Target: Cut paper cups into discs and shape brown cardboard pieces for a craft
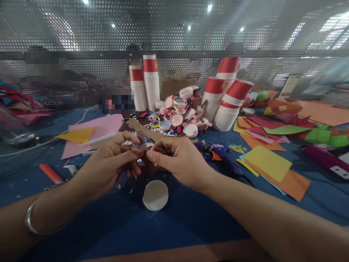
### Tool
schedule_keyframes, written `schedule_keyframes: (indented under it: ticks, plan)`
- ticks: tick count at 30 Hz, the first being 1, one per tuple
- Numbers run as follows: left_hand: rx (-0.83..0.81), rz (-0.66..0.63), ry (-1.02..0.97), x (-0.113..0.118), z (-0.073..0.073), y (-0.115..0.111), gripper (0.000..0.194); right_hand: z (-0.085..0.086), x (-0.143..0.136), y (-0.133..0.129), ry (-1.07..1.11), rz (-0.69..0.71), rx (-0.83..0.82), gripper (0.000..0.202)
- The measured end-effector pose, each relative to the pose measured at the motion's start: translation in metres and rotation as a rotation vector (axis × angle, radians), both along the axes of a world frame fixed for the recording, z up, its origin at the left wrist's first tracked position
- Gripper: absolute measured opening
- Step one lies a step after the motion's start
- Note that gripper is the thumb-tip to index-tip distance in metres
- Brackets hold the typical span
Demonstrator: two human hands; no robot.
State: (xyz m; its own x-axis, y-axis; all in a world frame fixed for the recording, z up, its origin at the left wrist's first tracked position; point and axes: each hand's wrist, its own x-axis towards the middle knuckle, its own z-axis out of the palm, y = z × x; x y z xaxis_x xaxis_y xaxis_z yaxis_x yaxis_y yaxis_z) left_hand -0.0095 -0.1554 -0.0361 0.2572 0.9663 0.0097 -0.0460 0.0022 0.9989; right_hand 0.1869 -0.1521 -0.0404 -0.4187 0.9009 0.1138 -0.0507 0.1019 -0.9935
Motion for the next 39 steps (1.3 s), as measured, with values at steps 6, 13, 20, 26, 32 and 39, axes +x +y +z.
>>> schedule_keyframes:
  ticks: [6, 13, 20, 26, 32, 39]
  plan:
    - [-0.191, -0.13, -0.059, -0.002, -0.001, -0.001, 0.018, -0.002, 0.001, 0.002, -0.052, -0.018, 0.005, 0.027]
    - [-0.151, -0.005, -0.087, -0.003, -0.001, -0.001, 0.01, -0.001, 0.007, 0.004, -0.21, -0.014, 0.208, 0.035]
    - [-0.134, 0.092, -0.174, -0.001, 0.004, -0.008, 0.008, -0.001, 0.014, 0.003, -0.539, -0.134, 0.442, 0.04]
    - [-0.134, 0.087, -0.191, 0.0, 0.006, -0.012, 0.007, -0.002, 0.011, 0.001, -0.613, -0.143, 0.522, 0.04]
    - [-0.114, 0.069, -0.196, 0.001, 0.005, -0.012, 0.008, -0.002, 0.011, 0.0, -0.64, -0.14, 0.554, 0.044]
    - [-0.103, 0.043, -0.19, 0.001, 0.006, -0.013, 0.009, -0.001, 0.012, -0.001, -0.67, -0.159, 0.605, 0.046]
